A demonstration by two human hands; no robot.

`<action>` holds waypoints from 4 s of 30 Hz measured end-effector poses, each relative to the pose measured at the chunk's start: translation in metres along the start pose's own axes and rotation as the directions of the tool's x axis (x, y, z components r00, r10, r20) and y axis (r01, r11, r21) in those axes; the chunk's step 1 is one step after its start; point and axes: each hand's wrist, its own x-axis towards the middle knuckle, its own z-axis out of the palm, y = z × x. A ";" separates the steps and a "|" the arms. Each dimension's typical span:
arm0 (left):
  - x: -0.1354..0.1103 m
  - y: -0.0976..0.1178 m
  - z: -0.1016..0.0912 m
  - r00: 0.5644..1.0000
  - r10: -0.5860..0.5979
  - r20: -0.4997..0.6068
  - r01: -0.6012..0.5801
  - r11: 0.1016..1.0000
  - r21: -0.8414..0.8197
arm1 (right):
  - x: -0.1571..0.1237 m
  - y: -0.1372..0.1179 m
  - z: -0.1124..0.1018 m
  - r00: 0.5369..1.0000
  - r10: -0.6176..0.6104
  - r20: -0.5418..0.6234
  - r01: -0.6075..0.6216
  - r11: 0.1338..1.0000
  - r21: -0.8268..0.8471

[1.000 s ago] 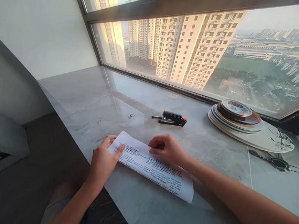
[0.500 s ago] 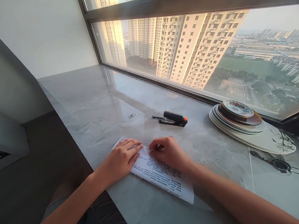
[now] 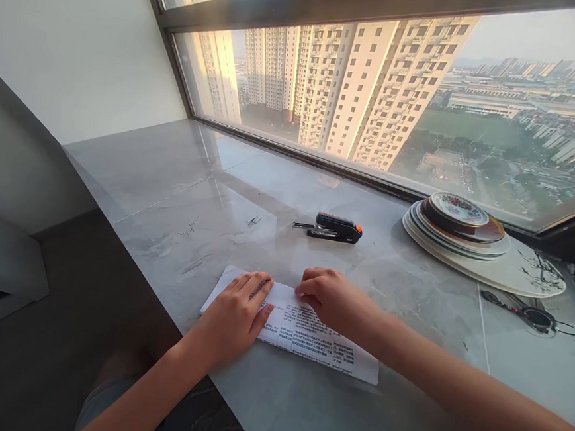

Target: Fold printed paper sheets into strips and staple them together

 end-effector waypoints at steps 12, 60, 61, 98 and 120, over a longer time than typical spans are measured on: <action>0.003 0.017 0.005 0.999 0.029 0.020 -0.031 0.995 0.095 | -0.032 -0.048 0.009 0.967 0.171 0.189 -0.060 0.872 -0.486; 0.126 -0.083 -0.029 0.949 -0.198 -0.247 0.106 0.934 -0.341 | 0.065 0.111 -0.001 0.714 -0.006 -0.700 -0.074 0.994 -0.085; 0.133 -0.099 -0.029 0.939 -0.247 -0.239 0.169 0.937 -0.305 | 0.065 0.111 -0.001 0.712 -0.013 -0.702 -0.073 0.993 -0.092; 0.174 -0.104 0.028 0.967 -0.210 -0.147 -0.001 0.572 -0.820 | 0.066 0.103 -0.005 0.757 -0.071 -0.649 -0.006 0.993 -0.115; 0.165 -0.097 0.019 0.988 -0.084 -0.133 -0.018 0.781 -0.624 | 0.064 0.097 -0.008 0.760 -0.111 -0.640 0.039 0.991 -0.126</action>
